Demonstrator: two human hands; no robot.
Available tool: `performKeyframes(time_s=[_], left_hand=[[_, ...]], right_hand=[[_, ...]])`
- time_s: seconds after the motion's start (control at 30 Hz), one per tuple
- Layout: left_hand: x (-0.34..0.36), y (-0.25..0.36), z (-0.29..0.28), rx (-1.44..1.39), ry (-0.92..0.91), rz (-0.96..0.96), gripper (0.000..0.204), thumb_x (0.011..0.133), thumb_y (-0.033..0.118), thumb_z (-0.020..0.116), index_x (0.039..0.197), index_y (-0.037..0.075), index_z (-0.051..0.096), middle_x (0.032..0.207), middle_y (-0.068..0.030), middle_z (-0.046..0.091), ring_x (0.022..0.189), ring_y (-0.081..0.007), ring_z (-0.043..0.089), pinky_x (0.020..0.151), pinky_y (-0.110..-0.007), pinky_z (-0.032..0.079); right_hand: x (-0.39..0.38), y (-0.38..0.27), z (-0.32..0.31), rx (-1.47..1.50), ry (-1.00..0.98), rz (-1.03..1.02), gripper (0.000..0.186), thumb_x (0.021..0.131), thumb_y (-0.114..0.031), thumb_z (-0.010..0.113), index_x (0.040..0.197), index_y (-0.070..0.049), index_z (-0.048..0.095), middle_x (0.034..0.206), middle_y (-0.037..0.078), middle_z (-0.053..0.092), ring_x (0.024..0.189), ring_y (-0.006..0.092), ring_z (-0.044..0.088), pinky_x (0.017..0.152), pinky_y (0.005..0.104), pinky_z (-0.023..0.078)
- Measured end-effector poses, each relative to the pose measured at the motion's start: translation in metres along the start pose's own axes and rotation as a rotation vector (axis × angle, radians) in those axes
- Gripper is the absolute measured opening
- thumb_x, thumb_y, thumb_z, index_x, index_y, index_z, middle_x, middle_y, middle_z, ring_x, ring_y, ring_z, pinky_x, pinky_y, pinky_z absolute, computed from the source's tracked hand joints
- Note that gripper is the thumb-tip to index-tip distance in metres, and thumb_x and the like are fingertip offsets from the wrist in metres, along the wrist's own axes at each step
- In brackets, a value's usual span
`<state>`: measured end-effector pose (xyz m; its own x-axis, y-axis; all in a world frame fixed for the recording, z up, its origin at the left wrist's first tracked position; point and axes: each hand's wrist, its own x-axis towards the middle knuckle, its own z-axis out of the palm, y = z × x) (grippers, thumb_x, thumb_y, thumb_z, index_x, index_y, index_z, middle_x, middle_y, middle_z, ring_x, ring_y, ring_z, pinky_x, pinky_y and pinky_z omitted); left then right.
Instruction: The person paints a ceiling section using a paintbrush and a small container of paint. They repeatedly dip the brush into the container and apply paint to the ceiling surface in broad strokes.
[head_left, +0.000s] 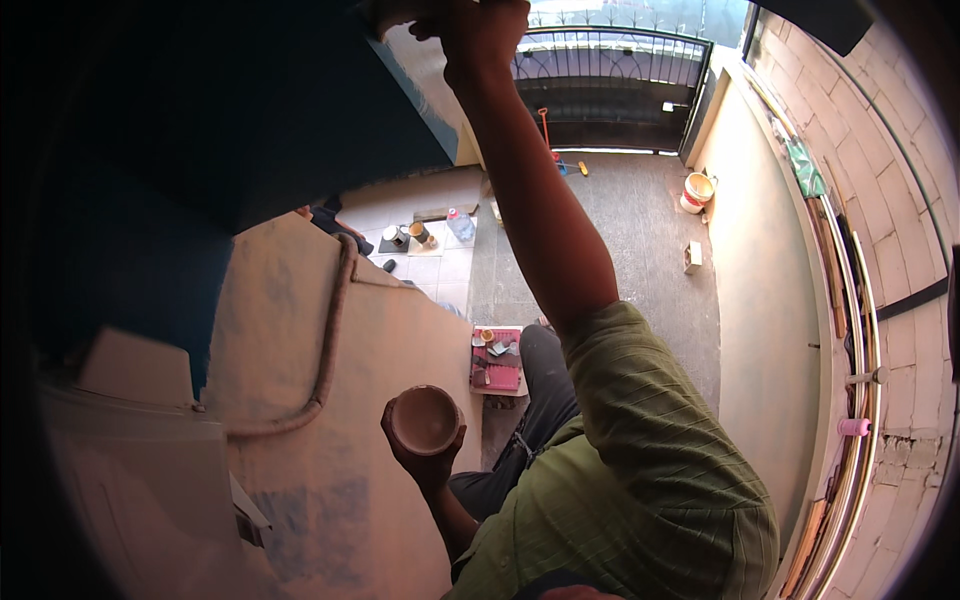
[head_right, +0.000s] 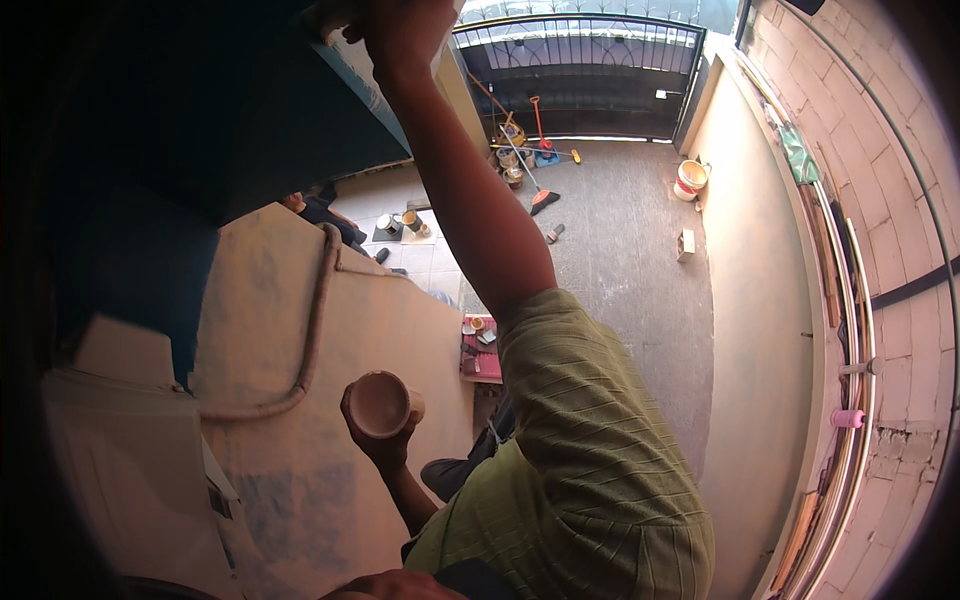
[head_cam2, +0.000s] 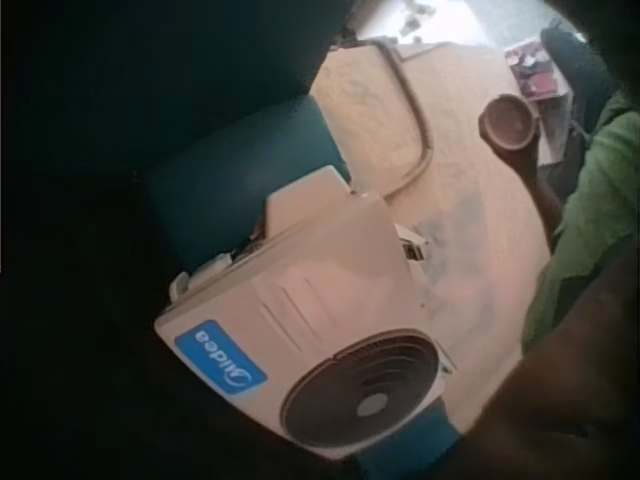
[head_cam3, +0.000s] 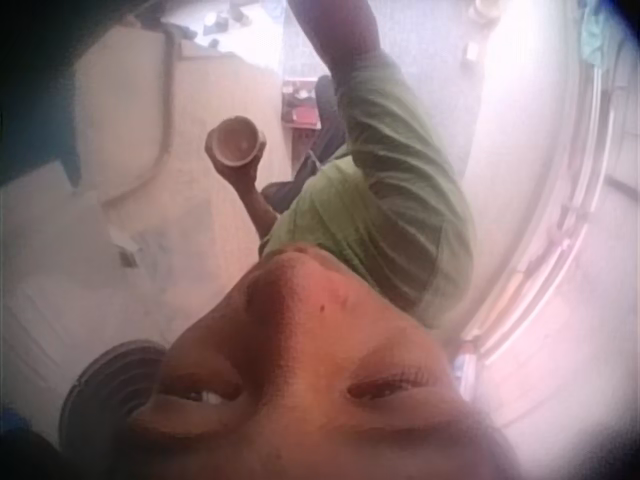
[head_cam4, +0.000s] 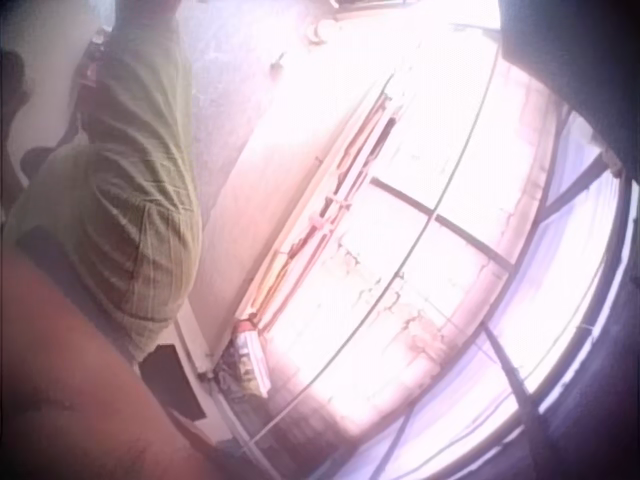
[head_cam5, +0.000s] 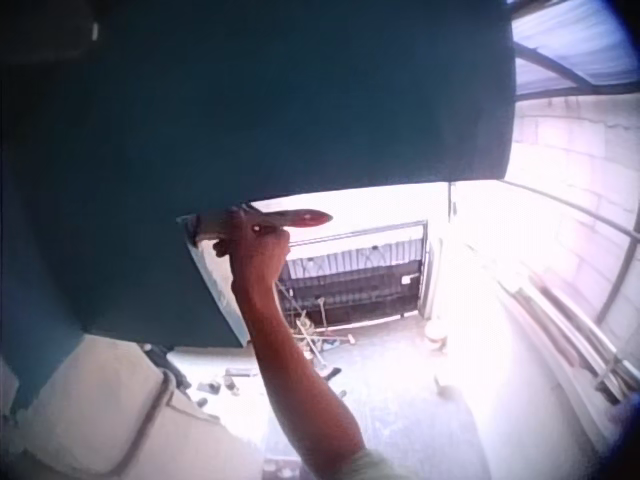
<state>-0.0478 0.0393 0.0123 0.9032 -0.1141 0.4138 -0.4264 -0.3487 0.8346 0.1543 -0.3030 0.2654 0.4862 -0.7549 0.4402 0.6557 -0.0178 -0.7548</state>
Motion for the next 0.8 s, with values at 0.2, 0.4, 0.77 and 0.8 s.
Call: performKeyframes(time_s=[0.2, 0.4, 0.77, 0.8], left_hand=[[0.004, 0.000, 0.007, -0.003, -0.017, -0.003, 0.097, 0.053, 0.037, 0.092, 0.129, 0.001, 0.043, 0.120, -0.0112, 0.053, 0.110, -0.0259, 0.054, 0.095, -0.041, 0.045], [0.002, -0.003, 0.004, -0.019, -0.018, -0.024, 0.098, 0.053, 0.033, 0.092, 0.130, 0.001, 0.041, 0.122, -0.0118, 0.052, 0.111, -0.0263, 0.054, 0.096, -0.041, 0.045], [0.006, 0.005, 0.006, 0.016, -0.047, 0.036, 0.095, 0.051, 0.023, 0.092, 0.130, 0.003, 0.041, 0.120, -0.0138, 0.052, 0.111, -0.0292, 0.054, 0.094, -0.043, 0.046], [0.004, 0.005, 0.006, 0.006, -0.044, 0.033, 0.095, 0.051, 0.023, 0.092, 0.130, 0.003, 0.041, 0.120, -0.0138, 0.052, 0.111, -0.0292, 0.054, 0.094, -0.043, 0.046]], right_hand=[[-0.046, 0.140, -0.073, 0.329, 0.265, 0.334, 0.023, 0.079, -0.009, 0.069, 0.084, 0.012, 0.062, 0.071, 0.018, 0.064, 0.050, 0.0184, 0.062, 0.041, 0.0272, 0.048], [-0.047, 0.094, -0.070, 0.026, 0.161, 0.110, 0.027, 0.079, -0.007, 0.069, 0.099, 0.011, 0.066, 0.067, 0.015, 0.066, 0.045, 0.0176, 0.061, 0.040, 0.0262, 0.047], [-0.038, 0.087, -0.024, 0.558, 0.202, 0.215, 0.030, 0.080, -0.007, 0.068, 0.099, 0.013, 0.059, 0.078, 0.016, 0.064, 0.051, 0.0198, 0.062, 0.043, 0.0270, 0.050], [-0.051, 0.102, -0.042, 0.467, 0.244, 0.237, 0.030, 0.080, -0.007, 0.068, 0.100, 0.013, 0.059, 0.077, 0.016, 0.063, 0.051, 0.0192, 0.061, 0.042, 0.0259, 0.049]])
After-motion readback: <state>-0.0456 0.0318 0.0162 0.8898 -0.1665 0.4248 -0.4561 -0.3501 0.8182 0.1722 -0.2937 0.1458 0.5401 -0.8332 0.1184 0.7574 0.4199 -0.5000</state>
